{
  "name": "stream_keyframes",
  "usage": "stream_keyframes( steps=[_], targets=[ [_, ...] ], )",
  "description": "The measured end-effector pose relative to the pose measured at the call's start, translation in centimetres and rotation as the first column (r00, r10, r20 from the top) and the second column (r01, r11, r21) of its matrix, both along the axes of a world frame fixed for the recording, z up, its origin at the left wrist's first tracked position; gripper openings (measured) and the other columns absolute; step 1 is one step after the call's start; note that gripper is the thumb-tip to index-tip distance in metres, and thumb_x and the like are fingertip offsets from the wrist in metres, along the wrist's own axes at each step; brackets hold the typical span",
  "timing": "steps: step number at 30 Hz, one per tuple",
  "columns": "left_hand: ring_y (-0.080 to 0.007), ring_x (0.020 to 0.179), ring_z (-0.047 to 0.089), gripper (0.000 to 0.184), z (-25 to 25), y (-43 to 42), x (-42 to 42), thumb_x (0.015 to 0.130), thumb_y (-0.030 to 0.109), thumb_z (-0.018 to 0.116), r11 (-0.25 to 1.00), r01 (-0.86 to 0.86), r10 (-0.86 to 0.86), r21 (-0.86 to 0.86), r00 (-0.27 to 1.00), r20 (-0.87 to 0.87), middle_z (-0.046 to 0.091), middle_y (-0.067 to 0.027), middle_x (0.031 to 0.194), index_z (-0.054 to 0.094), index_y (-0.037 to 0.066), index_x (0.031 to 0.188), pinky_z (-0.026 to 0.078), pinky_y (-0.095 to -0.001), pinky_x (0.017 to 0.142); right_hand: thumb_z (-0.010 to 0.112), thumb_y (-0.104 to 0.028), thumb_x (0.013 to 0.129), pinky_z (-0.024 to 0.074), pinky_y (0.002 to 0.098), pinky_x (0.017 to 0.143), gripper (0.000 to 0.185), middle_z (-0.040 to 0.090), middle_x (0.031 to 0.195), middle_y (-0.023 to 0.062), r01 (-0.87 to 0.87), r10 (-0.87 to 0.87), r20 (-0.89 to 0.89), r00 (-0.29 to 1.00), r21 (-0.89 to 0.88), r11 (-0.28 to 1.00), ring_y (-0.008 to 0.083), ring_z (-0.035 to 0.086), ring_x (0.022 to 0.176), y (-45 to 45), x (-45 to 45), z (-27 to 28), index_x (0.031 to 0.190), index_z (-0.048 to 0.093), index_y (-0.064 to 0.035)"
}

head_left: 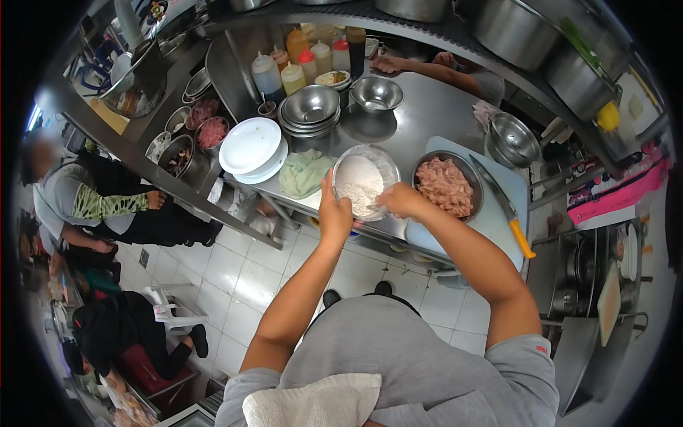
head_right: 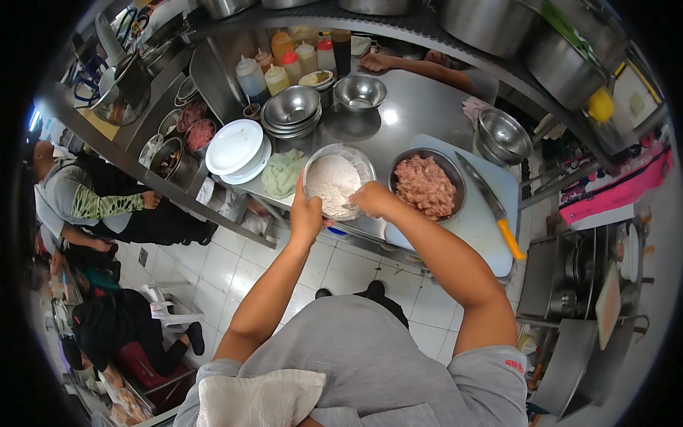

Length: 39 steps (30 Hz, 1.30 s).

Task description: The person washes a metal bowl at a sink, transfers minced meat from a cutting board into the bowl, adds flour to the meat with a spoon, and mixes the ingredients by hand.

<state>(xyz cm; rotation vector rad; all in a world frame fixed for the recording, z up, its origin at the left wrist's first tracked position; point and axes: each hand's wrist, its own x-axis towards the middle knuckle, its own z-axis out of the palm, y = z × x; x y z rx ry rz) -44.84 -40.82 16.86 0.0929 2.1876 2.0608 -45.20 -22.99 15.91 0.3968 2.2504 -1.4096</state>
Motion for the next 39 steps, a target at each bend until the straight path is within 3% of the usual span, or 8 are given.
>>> stream_keyframes(
  steps=[5,15,16,21,23,26,33,39],
  targets=[
    [-0.0228,0.057,0.062,0.068,-0.9,0.7,-0.1,0.079,-0.003,0.035,0.992,0.013,-0.019,0.128,0.999,0.040,0.052,-0.0224,0.116,0.019,0.013,0.143,0.054,-0.0254,0.039,0.061,-0.023,0.083,0.0236,0.0239,0.038,0.026,0.041,0.054,-0.0029,0.097,-0.081,0.065,0.995,-0.296,0.950,0.0068,0.033,0.041,1.6,1.9,1.9,0.090,0.065,0.0014],
    [-0.0249,0.056,0.064,0.060,0.1,2.1,-1.0,0.078,-0.001,0.033,0.964,0.018,-0.058,0.264,0.988,0.145,0.058,-0.0224,0.101,0.024,0.008,0.137,0.054,-0.0260,0.037,0.059,-0.021,0.085,0.0312,0.0205,0.039,0.026,0.045,0.056,-0.0031,0.153,-0.153,0.047,0.987,-0.560,0.814,0.0041,0.040,0.044,9.9,5.7,6.9,0.095,0.064,0.0030],
    [-0.0249,0.056,0.064,0.060,0.3,2.2,-1.0,0.078,-0.001,0.033,0.963,0.033,-0.075,0.267,0.986,0.148,0.058,-0.0224,0.101,0.024,0.008,0.137,0.054,-0.0260,0.037,0.058,-0.021,0.086,0.0281,0.0198,0.041,0.024,0.046,0.056,-0.0046,0.279,-0.339,-0.128,0.932,-0.342,0.897,0.0038,0.037,0.046,9.3,6.7,8.8,0.094,0.064,0.0016],
    [-0.0257,0.061,0.065,0.061,0.4,2.2,-1.1,0.079,-0.003,0.031,0.970,0.047,-0.085,0.237,0.985,0.153,0.056,-0.0245,0.104,0.021,0.006,0.138,0.055,-0.0256,0.041,0.058,-0.024,0.085,0.0475,0.0288,0.052,0.025,0.064,0.069,0.0060,0.267,-0.251,-0.297,0.921,0.014,0.963,0.0136,0.059,0.062,14.9,8.5,7.3,0.096,0.066,-0.0027],
    [-0.0257,0.061,0.065,0.061,0.4,2.4,-1.1,0.078,-0.003,0.031,0.971,0.050,-0.089,0.233,0.983,0.162,0.056,-0.0242,0.104,0.021,0.006,0.138,0.055,-0.0257,0.041,0.057,-0.021,0.084,0.0502,0.0343,0.053,0.018,0.065,0.070,0.0109,0.253,0.356,-0.502,0.788,0.792,0.557,0.0224,0.064,0.063,14.7,10.0,6.8,0.088,0.064,-0.0046],
    [-0.0256,0.061,0.065,0.062,0.1,2.4,-1.0,0.078,-0.003,0.031,0.972,0.048,-0.089,0.230,0.981,0.171,0.056,-0.0236,0.104,0.020,0.006,0.138,0.055,-0.0259,0.040,0.055,-0.020,0.084,0.0504,0.0384,0.051,0.015,0.064,0.070,0.0113,0.455,0.444,-0.567,0.694,0.823,0.340,0.0294,0.062,0.060,15.1,10.4,5.1,0.084,0.061,-0.0066],
    [-0.0230,0.060,0.064,0.068,-0.7,3.0,-0.9,0.079,-0.001,0.034,0.980,0.083,-0.104,0.182,0.989,0.106,0.057,-0.0220,0.107,0.016,0.011,0.143,0.054,-0.0249,0.040,0.056,-0.020,0.083,0.0504,0.0359,0.052,0.016,0.065,0.074,0.0086,0.407,0.445,-0.659,0.606,0.738,0.539,0.0280,0.063,0.062,7.9,7.4,6.8,0.091,0.062,-0.0071],
    [-0.0285,0.083,0.064,0.069,-0.1,3.4,0.2,0.076,-0.006,0.039,0.996,0.069,-0.069,0.052,0.998,-0.011,0.014,-0.0256,0.145,0.024,0.010,0.142,0.056,-0.0259,0.044,0.058,-0.019,0.081,0.0498,0.0371,0.049,0.017,0.063,0.065,0.0137,0.170,0.591,-0.424,0.686,0.884,0.435,0.0286,0.063,0.055,4.3,4.0,2.8,0.075,0.062,-0.0040]
  ],
)
